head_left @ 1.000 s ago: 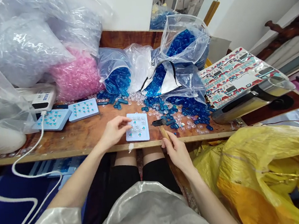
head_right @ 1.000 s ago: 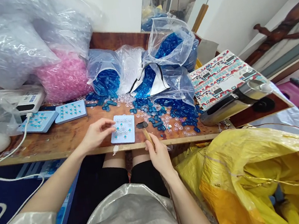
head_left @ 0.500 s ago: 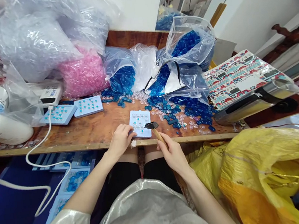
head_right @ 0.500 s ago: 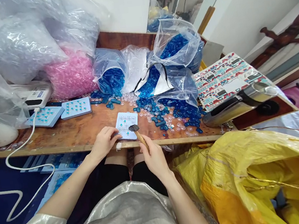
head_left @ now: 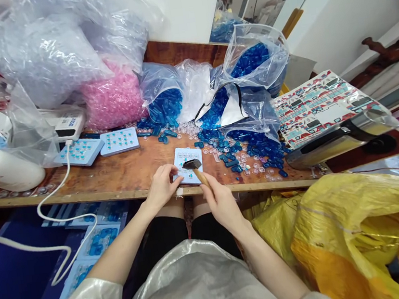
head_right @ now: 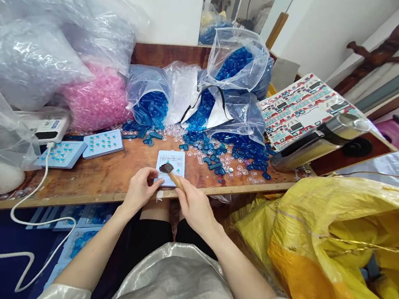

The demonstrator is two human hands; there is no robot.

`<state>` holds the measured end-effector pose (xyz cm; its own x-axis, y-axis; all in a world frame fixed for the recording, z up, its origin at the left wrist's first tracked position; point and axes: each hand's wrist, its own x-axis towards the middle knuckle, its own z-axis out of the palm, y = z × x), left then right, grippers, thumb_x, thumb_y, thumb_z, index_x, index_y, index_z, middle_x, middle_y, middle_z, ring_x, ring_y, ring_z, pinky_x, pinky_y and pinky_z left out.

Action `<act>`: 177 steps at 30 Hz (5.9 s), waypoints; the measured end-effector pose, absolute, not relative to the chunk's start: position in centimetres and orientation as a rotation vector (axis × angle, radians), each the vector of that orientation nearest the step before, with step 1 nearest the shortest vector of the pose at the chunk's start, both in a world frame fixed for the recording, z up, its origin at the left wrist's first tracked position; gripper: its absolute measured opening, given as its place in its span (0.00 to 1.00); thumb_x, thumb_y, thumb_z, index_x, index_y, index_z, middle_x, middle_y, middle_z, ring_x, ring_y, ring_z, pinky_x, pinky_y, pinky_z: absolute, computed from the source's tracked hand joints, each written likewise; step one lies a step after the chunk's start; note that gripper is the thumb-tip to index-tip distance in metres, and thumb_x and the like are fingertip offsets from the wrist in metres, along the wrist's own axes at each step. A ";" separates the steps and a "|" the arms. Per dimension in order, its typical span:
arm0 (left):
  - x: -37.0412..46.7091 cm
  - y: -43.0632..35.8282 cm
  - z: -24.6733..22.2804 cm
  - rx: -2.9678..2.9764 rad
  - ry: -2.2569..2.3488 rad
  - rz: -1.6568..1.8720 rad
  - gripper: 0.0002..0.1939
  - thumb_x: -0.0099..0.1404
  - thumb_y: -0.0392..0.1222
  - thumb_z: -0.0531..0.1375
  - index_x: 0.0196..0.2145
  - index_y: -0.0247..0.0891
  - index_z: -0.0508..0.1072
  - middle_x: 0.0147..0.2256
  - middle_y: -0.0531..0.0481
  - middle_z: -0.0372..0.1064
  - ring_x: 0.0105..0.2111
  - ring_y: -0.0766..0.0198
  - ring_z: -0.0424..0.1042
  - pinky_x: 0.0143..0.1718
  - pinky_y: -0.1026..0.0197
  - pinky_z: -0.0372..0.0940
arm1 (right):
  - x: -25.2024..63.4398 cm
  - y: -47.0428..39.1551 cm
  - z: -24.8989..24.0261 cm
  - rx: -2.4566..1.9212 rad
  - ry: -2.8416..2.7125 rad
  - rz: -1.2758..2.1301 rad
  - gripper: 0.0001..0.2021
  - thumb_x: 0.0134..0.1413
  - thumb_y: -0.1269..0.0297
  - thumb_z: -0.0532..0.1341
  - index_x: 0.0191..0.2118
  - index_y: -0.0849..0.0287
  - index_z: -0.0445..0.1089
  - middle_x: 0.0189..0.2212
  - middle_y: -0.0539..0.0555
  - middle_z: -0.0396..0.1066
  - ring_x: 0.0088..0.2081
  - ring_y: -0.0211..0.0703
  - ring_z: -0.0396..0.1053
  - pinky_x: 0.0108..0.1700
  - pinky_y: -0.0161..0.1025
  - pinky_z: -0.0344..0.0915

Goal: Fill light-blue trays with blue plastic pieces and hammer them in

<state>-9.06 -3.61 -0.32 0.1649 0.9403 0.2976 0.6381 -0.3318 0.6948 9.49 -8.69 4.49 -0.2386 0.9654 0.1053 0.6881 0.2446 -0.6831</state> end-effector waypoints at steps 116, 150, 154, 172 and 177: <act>-11.9 9.5 0.3 2.461 1.785 0.561 0.13 0.60 0.39 0.53 0.43 0.35 0.69 0.43 0.40 0.62 0.45 0.50 0.60 0.45 0.49 0.59 | 13.3 -7.5 3.1 -1.690 -1.638 0.790 0.20 0.58 0.58 0.48 0.52 0.60 0.62 0.24 0.50 0.67 0.24 0.38 0.63 0.29 0.34 0.61; -4.0 10.7 5.2 2.332 1.153 0.543 0.14 0.57 0.36 0.50 0.39 0.34 0.71 0.31 0.50 0.69 0.31 0.65 0.68 0.36 0.63 0.62 | 17.1 -9.0 0.1 -1.695 -1.407 0.864 0.19 0.58 0.55 0.49 0.49 0.61 0.64 0.23 0.48 0.67 0.20 0.34 0.60 0.26 0.32 0.60; -6.4 7.6 6.4 2.237 0.866 0.228 0.15 0.58 0.41 0.52 0.41 0.37 0.71 0.36 0.53 0.72 0.32 0.67 0.69 0.34 0.67 0.61 | 16.9 -8.8 0.1 -1.691 -1.419 0.849 0.20 0.58 0.54 0.48 0.49 0.61 0.64 0.23 0.49 0.67 0.19 0.34 0.59 0.26 0.32 0.60; -4.4 4.5 4.6 2.791 0.767 0.192 0.18 0.57 0.26 0.49 0.41 0.37 0.72 0.40 0.45 0.67 0.43 0.60 0.64 0.44 0.60 0.60 | 16.8 -9.2 -0.3 -1.714 -1.434 0.824 0.21 0.58 0.54 0.49 0.51 0.61 0.63 0.23 0.49 0.67 0.21 0.35 0.62 0.26 0.32 0.60; -4.6 3.9 5.0 2.836 0.776 0.042 0.17 0.57 0.29 0.51 0.43 0.37 0.71 0.40 0.44 0.67 0.43 0.59 0.64 0.43 0.60 0.60 | 16.9 -9.1 -0.4 -1.723 -1.446 0.796 0.22 0.57 0.53 0.49 0.52 0.61 0.62 0.23 0.50 0.68 0.21 0.36 0.62 0.25 0.32 0.61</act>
<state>-4.62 3.93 5.03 0.8619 0.5064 -0.0255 0.5008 -0.8422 0.1999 16.85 -9.06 -0.39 0.1734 0.9849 -0.0006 0.5273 -0.0934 -0.8445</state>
